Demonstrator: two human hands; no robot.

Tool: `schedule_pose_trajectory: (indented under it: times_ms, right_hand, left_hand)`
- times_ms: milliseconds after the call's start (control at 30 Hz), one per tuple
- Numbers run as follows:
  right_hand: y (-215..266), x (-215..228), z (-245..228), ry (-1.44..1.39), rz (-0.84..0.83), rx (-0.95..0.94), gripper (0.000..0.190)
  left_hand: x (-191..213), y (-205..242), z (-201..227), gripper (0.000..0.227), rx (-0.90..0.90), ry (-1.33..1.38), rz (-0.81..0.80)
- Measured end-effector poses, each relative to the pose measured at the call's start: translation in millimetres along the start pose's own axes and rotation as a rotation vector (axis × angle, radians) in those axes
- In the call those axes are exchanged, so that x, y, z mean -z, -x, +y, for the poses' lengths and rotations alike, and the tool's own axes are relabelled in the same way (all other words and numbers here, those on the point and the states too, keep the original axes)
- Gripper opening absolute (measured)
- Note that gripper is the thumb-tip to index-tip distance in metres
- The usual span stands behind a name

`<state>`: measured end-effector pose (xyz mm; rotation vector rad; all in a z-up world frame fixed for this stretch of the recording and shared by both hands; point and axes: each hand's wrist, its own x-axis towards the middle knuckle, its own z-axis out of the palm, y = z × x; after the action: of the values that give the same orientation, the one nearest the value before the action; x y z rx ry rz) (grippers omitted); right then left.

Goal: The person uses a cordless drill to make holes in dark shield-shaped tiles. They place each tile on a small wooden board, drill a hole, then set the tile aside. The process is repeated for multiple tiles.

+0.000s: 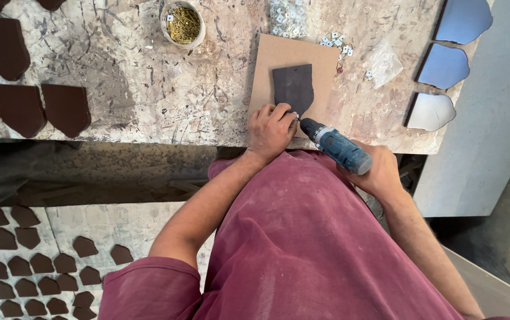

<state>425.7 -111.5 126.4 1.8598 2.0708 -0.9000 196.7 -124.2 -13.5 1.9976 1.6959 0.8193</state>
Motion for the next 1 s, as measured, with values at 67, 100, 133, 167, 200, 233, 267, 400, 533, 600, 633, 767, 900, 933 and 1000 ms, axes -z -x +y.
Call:
schedule_pose_trajectory:
  times_ms: [67, 100, 133, 167, 200, 233, 267, 400, 533, 600, 633, 767, 900, 933, 1000]
  right_hand:
    - [-3, 11, -14, 0.07, -0.036, -0.034, 0.029]
    - [-4, 17, -22, 0.101, -0.054, -0.042, 0.03]
    - [-7, 23, -31, 0.134, -0.072, -0.048, 0.031]
    - [-10, 28, -40, 0.174, -0.092, -0.053, 0.028]
    - [-14, 33, -48, 0.216, -0.112, -0.058, 0.026]
    - [-17, 36, -57, 0.258, -0.133, -0.063, 0.025]
    - [-19, 39, -64, 0.295, -0.151, -0.043, 0.025]
    - [-25, 49, -87, 0.418, -0.222, -0.018, 0.023]
    - [-35, 57, -99, 0.469, -0.247, -0.002, 0.025]
    - [-36, 57, -101, 0.5, -0.263, -0.011, 0.024]
    - [-37, 56, -100, 0.515, -0.269, -0.015, 0.024]
    - [-42, 58, -92, 0.528, -0.292, 0.003, 0.024]
    - [-47, 77, -67, 0.516, -0.324, 0.16, 0.027]
    - [-48, 83, -59, 0.502, -0.331, 0.204, 0.03]
    - [-34, 82, -49, 0.503, -0.258, 0.156, 0.041]
  left_hand:
    - [1, -2, 1, 0.017, -0.006, 0.014, 0.008]
    - [1, -3, 2, 0.017, -0.011, 0.013, 0.011]
    - [3, -4, 1, 0.018, -0.016, 0.009, 0.017]
    - [4, -5, 0, 0.018, -0.02, 0.006, 0.023]
    - [5, -6, -1, 0.023, -0.021, 0.007, 0.03]
    - [5, -7, -3, 0.028, -0.023, 0.007, 0.038]
    - [5, -6, -4, 0.033, -0.022, 0.008, 0.044]
    - [0, -4, -7, 0.043, 0.007, 0.04, 0.013]
    - [-3, -3, -16, 0.044, 0.0, 0.048, 0.001]
    - [-4, -1, -15, 0.044, -0.002, 0.056, -0.001]
    - [-5, -1, -15, 0.045, -0.001, 0.057, -0.004]
    - [-6, -3, -17, 0.045, -0.016, 0.054, -0.013]
    - [-4, -4, -18, 0.042, -0.058, 0.02, -0.06]
    - [-4, -6, -18, 0.041, -0.079, 0.003, -0.082]
    - [-2, -10, -17, 0.039, -0.148, -0.038, -0.107]
